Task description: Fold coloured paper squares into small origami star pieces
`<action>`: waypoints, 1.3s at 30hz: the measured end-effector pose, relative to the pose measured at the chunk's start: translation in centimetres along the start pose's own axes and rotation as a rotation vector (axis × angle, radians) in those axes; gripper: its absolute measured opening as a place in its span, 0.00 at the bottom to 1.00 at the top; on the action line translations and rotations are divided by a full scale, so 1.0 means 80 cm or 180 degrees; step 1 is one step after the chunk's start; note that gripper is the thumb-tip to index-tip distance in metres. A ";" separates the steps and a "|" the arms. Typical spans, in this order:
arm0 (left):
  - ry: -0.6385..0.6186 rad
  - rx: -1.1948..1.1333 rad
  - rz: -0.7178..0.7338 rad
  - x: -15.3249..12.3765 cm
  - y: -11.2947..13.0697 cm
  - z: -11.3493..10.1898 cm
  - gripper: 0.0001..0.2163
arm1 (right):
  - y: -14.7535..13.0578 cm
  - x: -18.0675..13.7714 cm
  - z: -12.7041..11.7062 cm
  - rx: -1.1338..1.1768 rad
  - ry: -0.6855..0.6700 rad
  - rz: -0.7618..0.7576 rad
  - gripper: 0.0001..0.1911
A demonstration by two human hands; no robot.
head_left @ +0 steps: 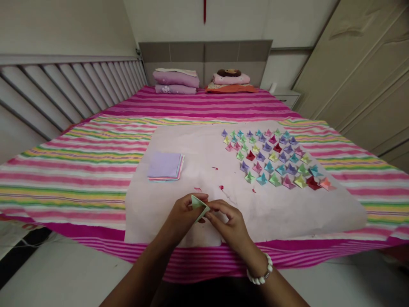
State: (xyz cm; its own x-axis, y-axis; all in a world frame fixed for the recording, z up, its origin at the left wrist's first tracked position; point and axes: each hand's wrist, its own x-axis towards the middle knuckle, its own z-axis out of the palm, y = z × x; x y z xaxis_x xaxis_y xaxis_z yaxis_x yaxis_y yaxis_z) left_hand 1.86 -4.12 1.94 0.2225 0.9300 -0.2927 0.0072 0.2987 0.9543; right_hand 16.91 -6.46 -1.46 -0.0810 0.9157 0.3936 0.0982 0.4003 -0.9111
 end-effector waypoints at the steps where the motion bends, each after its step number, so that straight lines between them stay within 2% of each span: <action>1: -0.0022 -0.0027 -0.0015 0.000 0.001 0.000 0.16 | 0.000 0.000 0.001 0.0078 0.0048 0.0043 0.07; 6: -0.0067 0.0007 -0.0073 -0.002 0.005 0.000 0.14 | 0.000 0.002 0.001 0.0260 0.0104 0.0243 0.03; 9: -0.0110 0.0008 -0.0163 -0.002 0.005 -0.003 0.12 | 0.003 0.001 0.001 0.0416 0.0105 0.0495 0.04; 15: -0.0349 -0.0589 -0.0405 -0.001 0.004 -0.003 0.09 | 0.009 0.000 0.002 0.0966 0.0109 0.0971 0.08; 18: -0.0391 -0.1028 -0.0391 -0.001 0.006 0.002 0.16 | 0.014 0.001 0.004 0.1241 0.0328 0.1176 0.10; 21: -0.0232 -0.1204 -0.0211 -0.001 0.005 0.007 0.17 | 0.020 0.002 0.008 0.1507 0.0667 0.1378 0.11; 25: 0.0017 -0.0886 0.0323 0.001 -0.006 0.007 0.25 | 0.023 0.000 0.012 0.1792 0.0819 0.1571 0.12; 29: 0.0179 -0.0161 0.0775 0.005 -0.016 0.000 0.15 | 0.021 -0.003 0.018 0.1890 0.0712 0.1607 0.11; 32: 0.0166 0.0200 0.0820 0.007 -0.017 -0.004 0.10 | 0.020 -0.006 0.021 0.1882 0.0583 0.1590 0.10; 36: 0.0256 0.0192 0.0790 0.008 -0.013 -0.006 0.09 | 0.017 -0.007 0.020 0.1608 0.0321 0.1429 0.10; 39: 0.0175 0.0180 0.0747 0.008 -0.011 -0.005 0.09 | 0.015 -0.007 0.017 0.1339 0.0137 0.1299 0.10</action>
State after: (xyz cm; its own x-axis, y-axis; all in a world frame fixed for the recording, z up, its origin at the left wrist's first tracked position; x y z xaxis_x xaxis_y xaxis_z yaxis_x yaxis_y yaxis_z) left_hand 1.61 -3.73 0.87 0.1712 0.9832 -0.0638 0.0164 0.0619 0.9979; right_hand 15.72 -6.58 -2.92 -0.0782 0.9969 -0.0027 -0.2898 -0.0253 -0.9568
